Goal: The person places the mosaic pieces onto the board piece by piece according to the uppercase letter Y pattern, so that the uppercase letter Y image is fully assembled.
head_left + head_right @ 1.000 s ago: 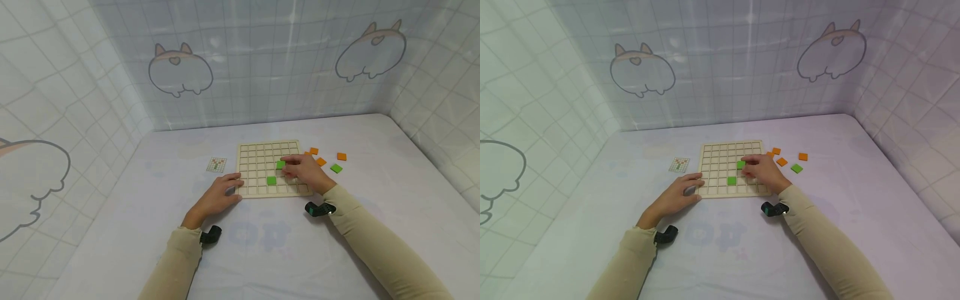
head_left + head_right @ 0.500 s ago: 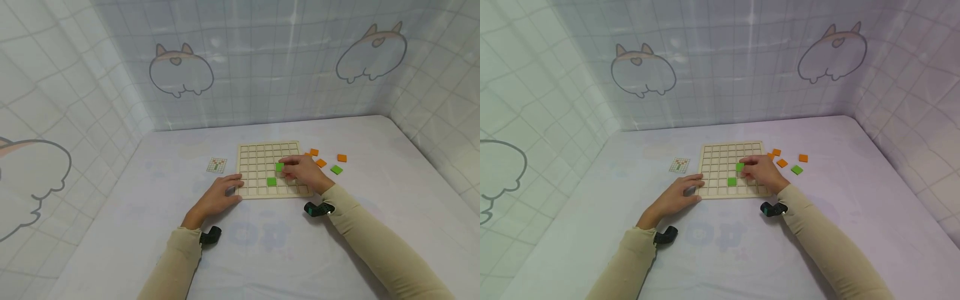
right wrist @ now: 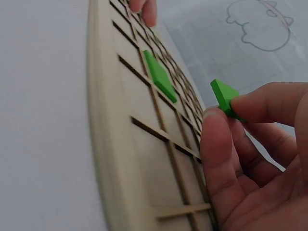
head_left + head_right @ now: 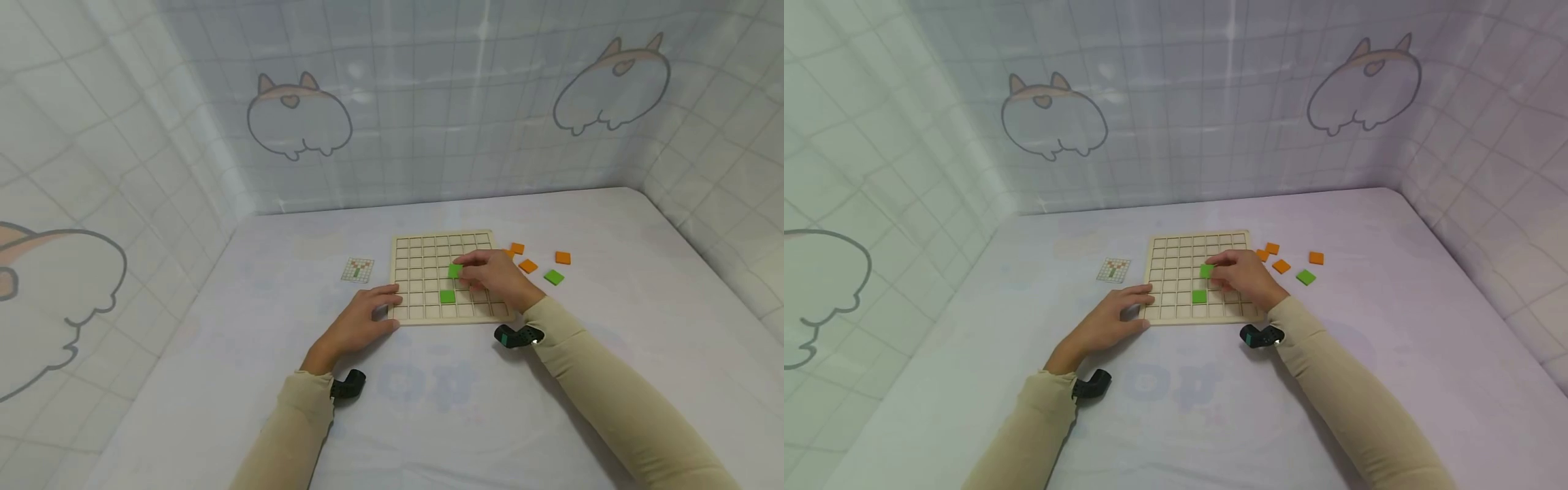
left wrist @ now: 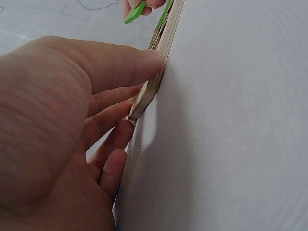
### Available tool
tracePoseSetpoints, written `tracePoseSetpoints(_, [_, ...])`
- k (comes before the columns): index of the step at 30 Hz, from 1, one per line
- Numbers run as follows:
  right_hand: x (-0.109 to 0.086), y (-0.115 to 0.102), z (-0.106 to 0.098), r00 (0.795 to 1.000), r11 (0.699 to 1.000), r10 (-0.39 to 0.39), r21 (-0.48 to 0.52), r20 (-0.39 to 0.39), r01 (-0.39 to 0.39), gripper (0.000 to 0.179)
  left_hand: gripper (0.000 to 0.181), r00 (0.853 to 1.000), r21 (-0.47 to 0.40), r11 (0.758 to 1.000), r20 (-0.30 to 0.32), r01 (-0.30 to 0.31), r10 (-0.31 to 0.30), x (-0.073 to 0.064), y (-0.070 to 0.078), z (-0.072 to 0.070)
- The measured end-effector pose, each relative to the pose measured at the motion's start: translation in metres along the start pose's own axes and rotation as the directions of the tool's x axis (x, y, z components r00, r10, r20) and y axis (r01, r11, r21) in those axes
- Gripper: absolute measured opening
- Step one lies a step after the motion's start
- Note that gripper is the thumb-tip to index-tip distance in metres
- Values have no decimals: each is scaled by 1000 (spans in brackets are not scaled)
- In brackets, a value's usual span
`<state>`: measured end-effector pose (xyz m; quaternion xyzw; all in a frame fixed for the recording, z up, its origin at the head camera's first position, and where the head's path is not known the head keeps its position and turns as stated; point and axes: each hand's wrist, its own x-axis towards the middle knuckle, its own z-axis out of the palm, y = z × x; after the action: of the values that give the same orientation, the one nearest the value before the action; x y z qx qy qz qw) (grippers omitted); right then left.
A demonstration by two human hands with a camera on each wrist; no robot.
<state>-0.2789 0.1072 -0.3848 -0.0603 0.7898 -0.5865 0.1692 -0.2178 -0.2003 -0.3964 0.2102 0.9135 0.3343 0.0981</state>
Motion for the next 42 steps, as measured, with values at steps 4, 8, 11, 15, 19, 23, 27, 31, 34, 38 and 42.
tracePoseSetpoints(4, [3, 1, 5, 1000, 1000, -16, -16, 3, 16, 31, 47, 1000, 3, 1000, -1, -7, 7, 0, 1, 0])
tracePoseSetpoints(8, [5, 1, 9, 1000, 997, -27, -77, -10, 26, 30, 47, 1000, 5, 1000, -4, -12, 12, 0, 0, 1])
tracePoseSetpoints(11, [5, 1, 12, 1000, 993, -25, -118, -15, 24, 30, 47, 1000, 6, 1000, -5, -7, 7, 0, -1, 1])
tracePoseSetpoints(15, [4, 1, 14, 999, 989, -27, -146, -27, 22, 29, 47, 1000, -1, 1000, -8, -2, 2, -1, 0, 2])
tracePoseSetpoints(19, [3, 1, 18, 998, 978, -65, -200, -27, 58, 28, 47, 1000, -3, 1000, -16, -2, 2, -3, -1, 4])
tracePoseSetpoints(23, [1, 0, 21, 996, 965, -89, -251, -30, 79, 26, 46, 1000, -2, 1000, -23, -2, 2, -4, -2, 5])
tracePoseSetpoints(27, [0, 0, 21, 996, 959, -83, -274, -26, 73, 24, 46, 1000, -3, 1000, -23, -9, 9, -5, -2, 6])
tracePoseSetpoints(31, [0, 2, 22, 993, 945, -116, -311, -26, 102, 25, 46, 1000, -5, 1000, -22, -4, 4, -5, -1, 6])
tracePoseSetpoints(34, [0, 2, 23, 988, 933, -150, -336, -32, 131, 22, 46, 1000, -1, 1000, -24, -2, 2, -5, -1, 6])
tracePoseSetpoints(38, [1, 4, 23, 984, 923, -172, -357, -45, 145, 18, 46, 1000, -5, 1000, -25, -9, 9, -4, 0, 6])
tracePoseSetpoints(42, [2, 4, 24, 980, 911, -193, -379, -52, 160, 16, 46, 1000, -1, 1000, -19, -20, 20, -4, 0, 6])
